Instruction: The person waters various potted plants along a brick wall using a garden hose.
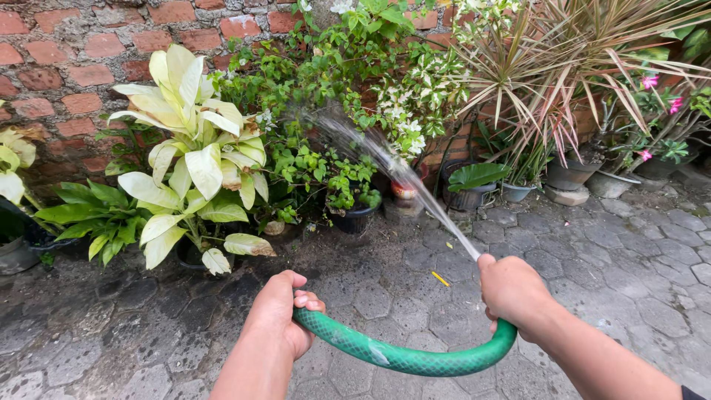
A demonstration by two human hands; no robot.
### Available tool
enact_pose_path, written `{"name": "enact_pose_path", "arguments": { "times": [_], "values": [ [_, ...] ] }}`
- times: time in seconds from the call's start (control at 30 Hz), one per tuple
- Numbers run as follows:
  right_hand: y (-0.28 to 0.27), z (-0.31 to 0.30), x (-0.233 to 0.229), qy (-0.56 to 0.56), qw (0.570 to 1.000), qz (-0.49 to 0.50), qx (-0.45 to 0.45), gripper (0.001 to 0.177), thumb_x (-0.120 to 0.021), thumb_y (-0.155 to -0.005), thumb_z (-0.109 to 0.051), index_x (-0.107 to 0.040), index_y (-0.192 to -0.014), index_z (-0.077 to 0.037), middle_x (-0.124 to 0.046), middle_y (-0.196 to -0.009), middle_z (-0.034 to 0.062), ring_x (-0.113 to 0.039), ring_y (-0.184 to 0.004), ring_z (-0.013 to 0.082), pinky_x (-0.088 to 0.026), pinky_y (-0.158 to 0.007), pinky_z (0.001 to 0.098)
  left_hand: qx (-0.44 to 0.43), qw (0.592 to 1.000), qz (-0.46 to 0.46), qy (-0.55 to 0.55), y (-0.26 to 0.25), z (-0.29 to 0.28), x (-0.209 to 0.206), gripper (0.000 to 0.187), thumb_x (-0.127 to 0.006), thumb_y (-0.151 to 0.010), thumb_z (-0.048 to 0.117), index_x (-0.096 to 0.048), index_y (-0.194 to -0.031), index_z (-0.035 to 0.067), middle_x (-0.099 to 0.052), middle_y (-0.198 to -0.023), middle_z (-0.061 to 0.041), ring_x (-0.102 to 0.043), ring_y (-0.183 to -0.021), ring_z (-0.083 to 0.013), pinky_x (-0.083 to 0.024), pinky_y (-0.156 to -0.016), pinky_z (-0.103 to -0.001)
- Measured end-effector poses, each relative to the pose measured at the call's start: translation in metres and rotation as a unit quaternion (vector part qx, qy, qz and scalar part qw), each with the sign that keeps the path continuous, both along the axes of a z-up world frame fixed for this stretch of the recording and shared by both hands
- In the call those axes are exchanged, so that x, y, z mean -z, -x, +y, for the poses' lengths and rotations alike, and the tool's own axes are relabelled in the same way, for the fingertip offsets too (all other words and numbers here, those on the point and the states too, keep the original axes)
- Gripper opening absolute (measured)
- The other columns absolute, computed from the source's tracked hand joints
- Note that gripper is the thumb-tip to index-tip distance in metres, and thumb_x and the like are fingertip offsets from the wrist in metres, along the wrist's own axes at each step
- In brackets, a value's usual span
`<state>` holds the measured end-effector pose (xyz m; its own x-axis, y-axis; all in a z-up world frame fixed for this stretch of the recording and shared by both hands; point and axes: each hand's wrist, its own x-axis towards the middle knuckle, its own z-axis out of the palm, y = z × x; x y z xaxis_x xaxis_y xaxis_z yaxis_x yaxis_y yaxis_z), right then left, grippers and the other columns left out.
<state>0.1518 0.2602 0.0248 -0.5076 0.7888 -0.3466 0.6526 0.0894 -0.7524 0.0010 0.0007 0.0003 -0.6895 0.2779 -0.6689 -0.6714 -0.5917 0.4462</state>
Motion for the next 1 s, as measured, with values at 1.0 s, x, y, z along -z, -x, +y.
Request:
{"name": "enact_pose_path", "arguments": {
  "times": [1.0],
  "values": [
    [-0.096, 0.104, 0.060, 0.069, 0.993, -0.062, 0.069, 0.049, -0.044, -0.106, -0.035, -0.059, -0.087, 0.008, -0.062, -0.073, 0.0198, -0.059, -0.056, 0.0304, -0.055, -0.054, 0.0504, 0.046, 0.998, -0.021, 0.031, -0.056, 0.106, 0.027, 0.015, -0.053, -0.089, 0.004, -0.038, -0.087, 0.006, -0.034, -0.065, -0.002, -0.033, -0.048, -0.0119, -0.034, -0.046, -0.031]
  ]
}}
